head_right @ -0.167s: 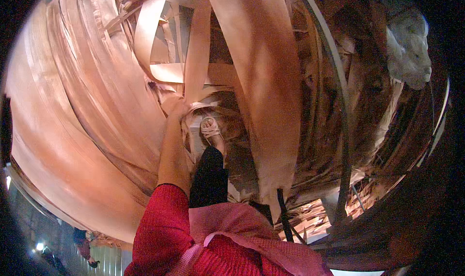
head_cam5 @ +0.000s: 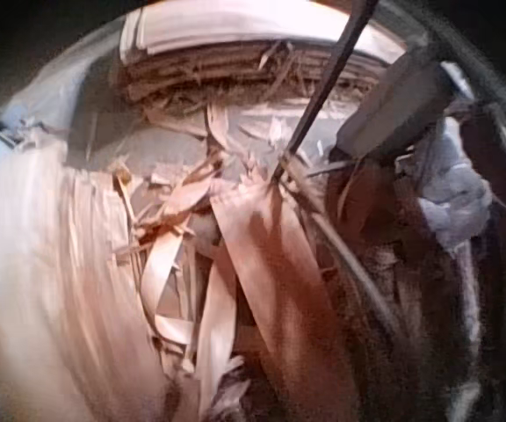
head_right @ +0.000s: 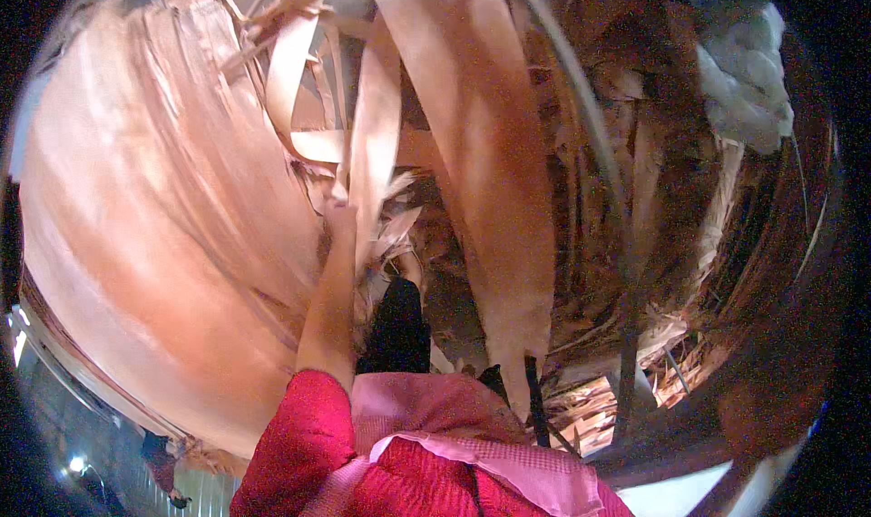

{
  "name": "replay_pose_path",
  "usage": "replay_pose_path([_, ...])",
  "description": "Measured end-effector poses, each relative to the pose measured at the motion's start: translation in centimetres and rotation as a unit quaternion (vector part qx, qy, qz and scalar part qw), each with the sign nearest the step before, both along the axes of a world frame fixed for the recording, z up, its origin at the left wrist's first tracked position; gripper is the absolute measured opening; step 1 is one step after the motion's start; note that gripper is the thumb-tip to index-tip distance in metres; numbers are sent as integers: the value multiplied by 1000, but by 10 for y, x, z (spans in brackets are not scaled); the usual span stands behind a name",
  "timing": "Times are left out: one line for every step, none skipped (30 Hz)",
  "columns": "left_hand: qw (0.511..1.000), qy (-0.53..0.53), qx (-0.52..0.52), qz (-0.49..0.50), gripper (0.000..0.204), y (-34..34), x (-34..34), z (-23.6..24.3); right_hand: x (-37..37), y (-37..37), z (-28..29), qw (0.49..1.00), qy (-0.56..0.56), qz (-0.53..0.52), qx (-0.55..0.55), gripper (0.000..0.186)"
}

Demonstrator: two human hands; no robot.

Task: The person trims and sorts large sheets of wood veneer, using a small blade to cut away damaged edges and a long bamboo stick to lift and maneuver the sheets onto a work surface.

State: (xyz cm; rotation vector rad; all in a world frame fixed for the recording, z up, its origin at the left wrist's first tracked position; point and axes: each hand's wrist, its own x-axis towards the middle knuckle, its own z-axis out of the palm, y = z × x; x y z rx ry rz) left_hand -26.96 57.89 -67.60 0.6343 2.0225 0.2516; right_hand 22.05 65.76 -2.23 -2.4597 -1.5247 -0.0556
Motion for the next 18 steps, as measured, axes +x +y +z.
replay_pose_path([998, -52, 4, 18, 31, -8, 2, 31, 2, -3, 8, 1000, -3, -3, 4, 33])
replay_pose_path([994, -103, 6, 38, 29, -15, 3, 65, 5, -3, 15, 1000, -9, -3, 12, 33])
replay_pose_path([975, -223, -4, 2, 30, -20, -11, 102, 14, -8, 13, 1000, -11, 3, 22, 33])
replay_pose_path([945, -319, -65, 22, 32, 1, -9, 170, 13, -20, 9, 995, -76, -1, 58, 33])
replay_pose_path([902, -408, -131, 46, 34, 24, -6, 255, 4, -15, 4, 989, -127, 46, 57, 31])
replay_pose_path([899, -421, -108, 56, 34, 27, -11, 312, -1, -9, 3, 992, 42, 48, 107, 29])
replay_pose_path([896, -432, -82, 68, 35, 25, -15, 363, -4, -1, 2, 988, -50, 88, 114, 28])
replay_pose_path([889, -447, -63, 77, 36, 20, -20, 406, -11, 7, 13, 977, -70, 134, 151, 29])
replay_pose_path([885, -455, 12, 99, 34, 16, -26, 440, -31, 12, 26, 959, -187, 149, 153, 30])
replay_pose_path([890, -442, 71, 81, 34, 18, -31, 475, -35, 8, 37, 954, -165, 182, 168, 30])
replay_pose_path([892, -427, 130, 70, 33, 15, -32, 507, -39, 0, 38, 948, -140, 223, 180, 30])
replay_pose_path([891, -410, 186, 67, 33, 11, -32, 539, -54, -12, 39, 946, 13, 270, 177, 32])
replay_pose_path([903, -352, 244, 31, 26, 13, -15, 591, -94, -30, 56, 934, 165, 284, 141, 30])
replay_pose_path([892, -348, 288, -12, 23, 5, -4, 620, -134, -46, 72, 902, 313, 276, 109, 31])
replay_pose_path([880, -343, 321, -62, 20, -6, 6, 643, -177, -65, 95, 894, 416, 167, 3, 38])
replay_pose_path([849, -360, 378, -83, 18, -23, 23, 657, -196, -81, 98, 824, 545, 115, -103, 43])
replay_pose_path([814, -377, 430, -105, 16, -40, 43, 668, -212, -98, 99, 745, 635, 33, -204, 49])
replay_pose_path([797, -266, 485, -240, 18, -48, 56, 684, -215, -110, 102, 603, 767, 57, -213, 45])
